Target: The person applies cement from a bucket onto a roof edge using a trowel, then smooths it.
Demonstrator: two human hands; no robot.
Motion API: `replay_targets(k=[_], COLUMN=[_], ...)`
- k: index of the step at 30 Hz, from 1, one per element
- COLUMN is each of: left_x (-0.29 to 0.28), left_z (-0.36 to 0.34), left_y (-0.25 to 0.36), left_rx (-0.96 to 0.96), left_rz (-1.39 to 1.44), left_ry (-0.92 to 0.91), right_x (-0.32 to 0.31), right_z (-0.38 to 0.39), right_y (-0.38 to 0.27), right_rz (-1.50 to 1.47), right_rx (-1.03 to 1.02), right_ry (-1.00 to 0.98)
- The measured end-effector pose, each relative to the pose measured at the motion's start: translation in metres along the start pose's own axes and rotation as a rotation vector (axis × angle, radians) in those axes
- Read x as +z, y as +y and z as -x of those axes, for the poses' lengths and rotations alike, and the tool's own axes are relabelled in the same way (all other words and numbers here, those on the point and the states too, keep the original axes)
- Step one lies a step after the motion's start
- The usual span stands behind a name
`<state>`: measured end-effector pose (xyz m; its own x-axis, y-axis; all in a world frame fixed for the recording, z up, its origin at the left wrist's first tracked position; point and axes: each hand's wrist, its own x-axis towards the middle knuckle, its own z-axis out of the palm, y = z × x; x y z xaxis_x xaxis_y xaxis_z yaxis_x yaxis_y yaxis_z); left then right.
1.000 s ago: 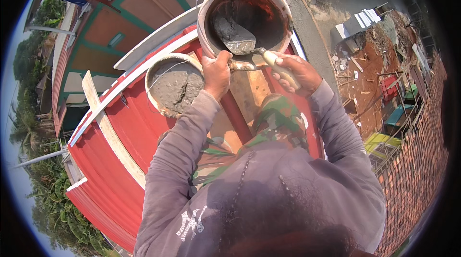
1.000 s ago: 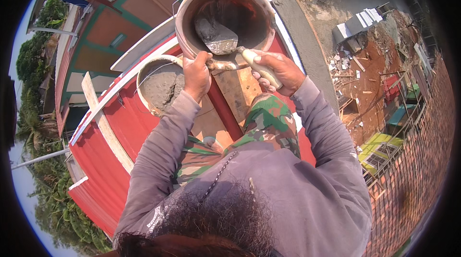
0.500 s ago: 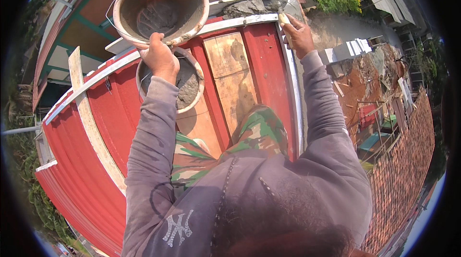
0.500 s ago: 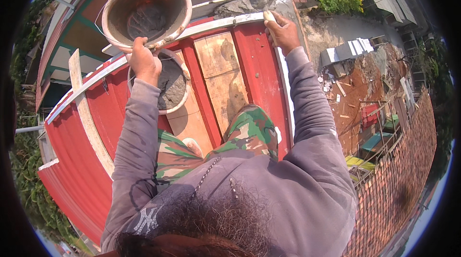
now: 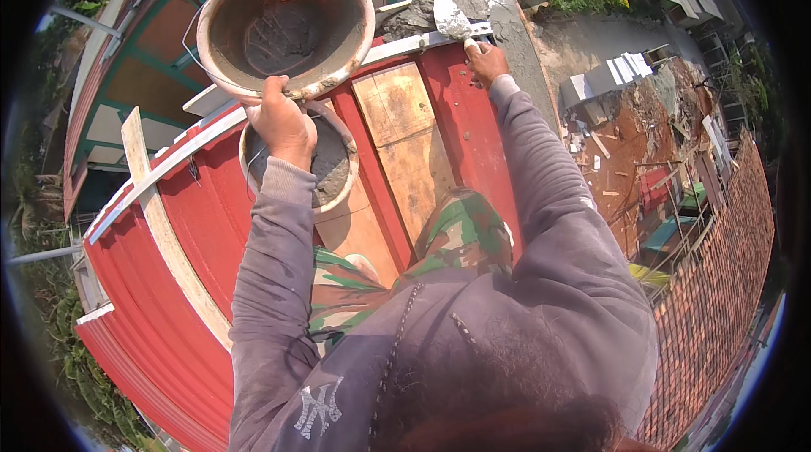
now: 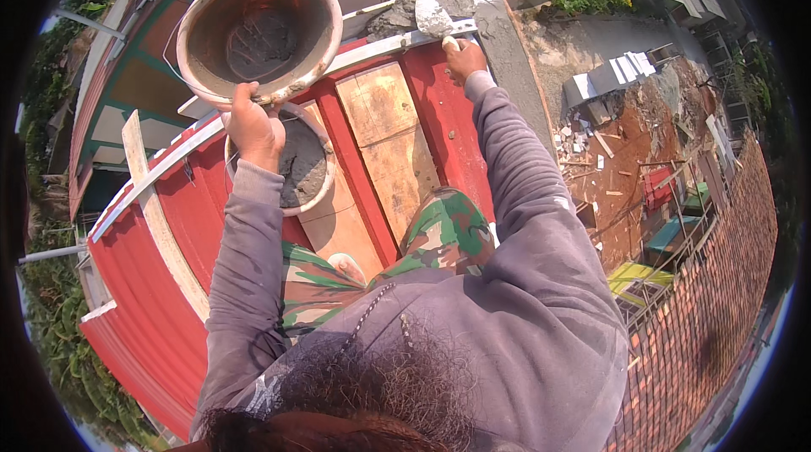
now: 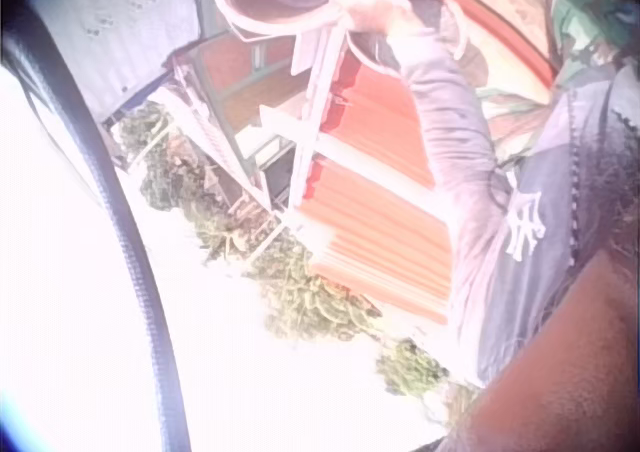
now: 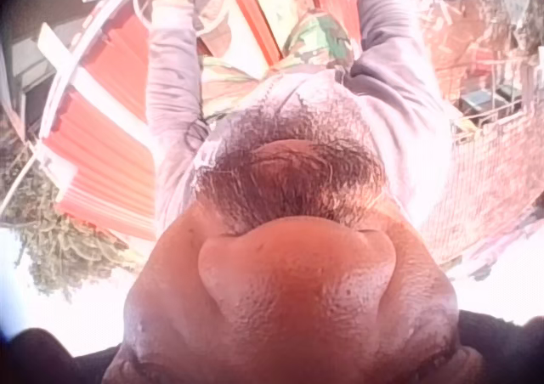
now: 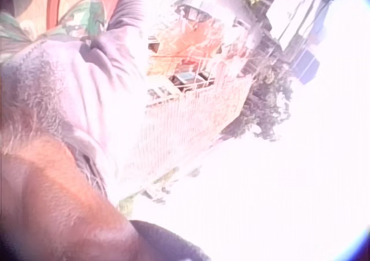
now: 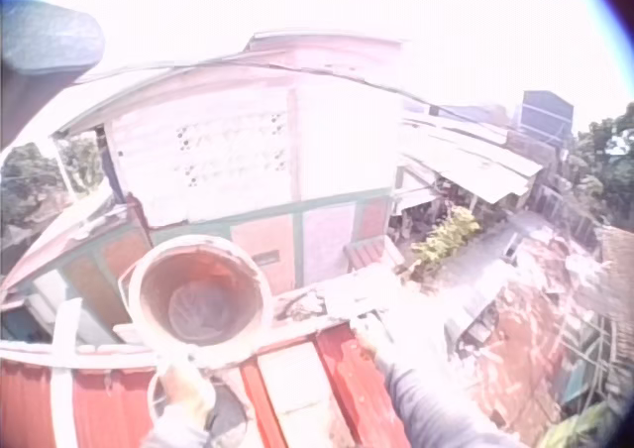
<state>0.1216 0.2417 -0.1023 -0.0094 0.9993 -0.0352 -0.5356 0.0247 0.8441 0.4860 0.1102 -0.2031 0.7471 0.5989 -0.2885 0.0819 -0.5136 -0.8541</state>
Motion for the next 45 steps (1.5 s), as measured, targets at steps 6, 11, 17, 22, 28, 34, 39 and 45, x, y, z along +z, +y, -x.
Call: replay_targets(k=[6,11,17,22,28,34,39,45], left_x=[0.001,-0.004,-0.008,-0.009,0.002,-0.003,-0.003,-0.002], left_z=[0.005,0.008,0.007,0.009,0.013,0.010,0.011,0.005], left_y=[0.003,0.010,0.010,0.005,0.003,0.002,0.002,-0.004], left_rx=[-0.104,-0.093,-0.119,-0.122,-0.126,-0.124,-0.079,-0.034], left_rz=[-0.019,-0.047,-0.063,-0.063,-0.046,0.001,0.030,0.015], left_ry=[-0.025,-0.024,-0.051,-0.086,-0.093,-0.128,-0.112,-0.122], right_x=[-0.004,-0.039,-0.090,-0.100,-0.071,-0.004,-0.021,-0.043], right_z=[-0.050,-0.088,-0.124,-0.133,-0.127,-0.058,-0.050,-0.090], right_y=[-0.004,-0.004,0.015,0.028,0.020,-0.028,-0.070,-0.109], right_rz=[0.481,0.641,0.596,-0.088,0.041,0.219,0.857,1.327], right_rx=[-0.182,-0.178,-0.094,0.182,0.068,0.050,-0.293,-0.500], right_ry=[0.044,0.088,0.175,0.034,-0.058,-0.181,0.196,0.183])
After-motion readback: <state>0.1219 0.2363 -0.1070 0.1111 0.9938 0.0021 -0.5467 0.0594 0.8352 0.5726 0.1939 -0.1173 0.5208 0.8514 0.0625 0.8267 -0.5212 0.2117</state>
